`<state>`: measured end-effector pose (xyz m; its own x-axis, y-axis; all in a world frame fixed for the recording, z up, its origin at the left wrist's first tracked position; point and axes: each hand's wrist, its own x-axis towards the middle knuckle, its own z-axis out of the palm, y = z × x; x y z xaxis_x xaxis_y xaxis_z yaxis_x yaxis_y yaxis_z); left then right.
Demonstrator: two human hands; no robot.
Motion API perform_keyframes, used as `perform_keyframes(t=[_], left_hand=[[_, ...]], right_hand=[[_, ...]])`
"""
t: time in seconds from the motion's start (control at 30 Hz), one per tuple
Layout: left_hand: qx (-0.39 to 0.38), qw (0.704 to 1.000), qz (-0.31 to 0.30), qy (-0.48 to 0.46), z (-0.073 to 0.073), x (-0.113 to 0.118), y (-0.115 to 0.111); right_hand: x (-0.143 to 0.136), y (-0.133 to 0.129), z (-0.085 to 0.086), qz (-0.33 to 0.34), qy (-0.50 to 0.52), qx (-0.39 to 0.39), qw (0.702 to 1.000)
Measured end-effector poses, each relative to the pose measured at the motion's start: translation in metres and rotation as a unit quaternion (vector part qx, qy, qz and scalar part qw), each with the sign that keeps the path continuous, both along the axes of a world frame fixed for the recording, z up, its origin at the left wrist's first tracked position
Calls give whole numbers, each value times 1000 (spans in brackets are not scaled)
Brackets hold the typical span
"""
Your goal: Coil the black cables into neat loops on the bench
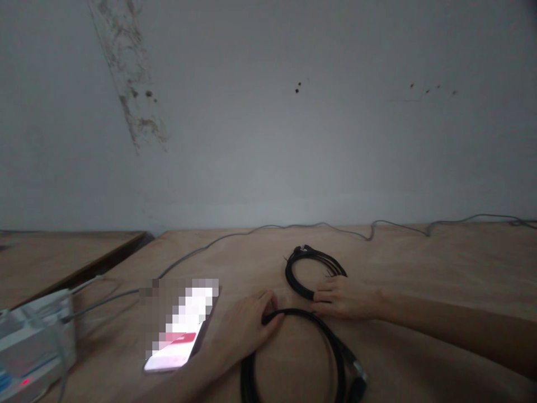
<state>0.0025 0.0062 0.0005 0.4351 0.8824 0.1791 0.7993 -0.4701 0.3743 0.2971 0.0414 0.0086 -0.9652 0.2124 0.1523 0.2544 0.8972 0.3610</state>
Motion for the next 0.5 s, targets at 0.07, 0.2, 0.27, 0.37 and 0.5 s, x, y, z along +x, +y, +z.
perform_keyframes(t=[0.07,0.2,0.27,0.37,0.5], left_hand=[[2,1000,2,2,0,0,0],[5,1000,2,1,0,0,1],[1,1000,-3,-3,0,0,1],[-5,1000,-3,-6,0,0,1],[-10,1000,-1,-3,5,2,-1]], right_hand=[[-5,-3,1,-29,-8,-23,999],[-17,-15,8,-108,5,-77,991],[-23,-23,14,-160,29,-108,981],[-28,-31,20,-216,66,-156,962],[-31,-36,19,-253,86,-194,944]])
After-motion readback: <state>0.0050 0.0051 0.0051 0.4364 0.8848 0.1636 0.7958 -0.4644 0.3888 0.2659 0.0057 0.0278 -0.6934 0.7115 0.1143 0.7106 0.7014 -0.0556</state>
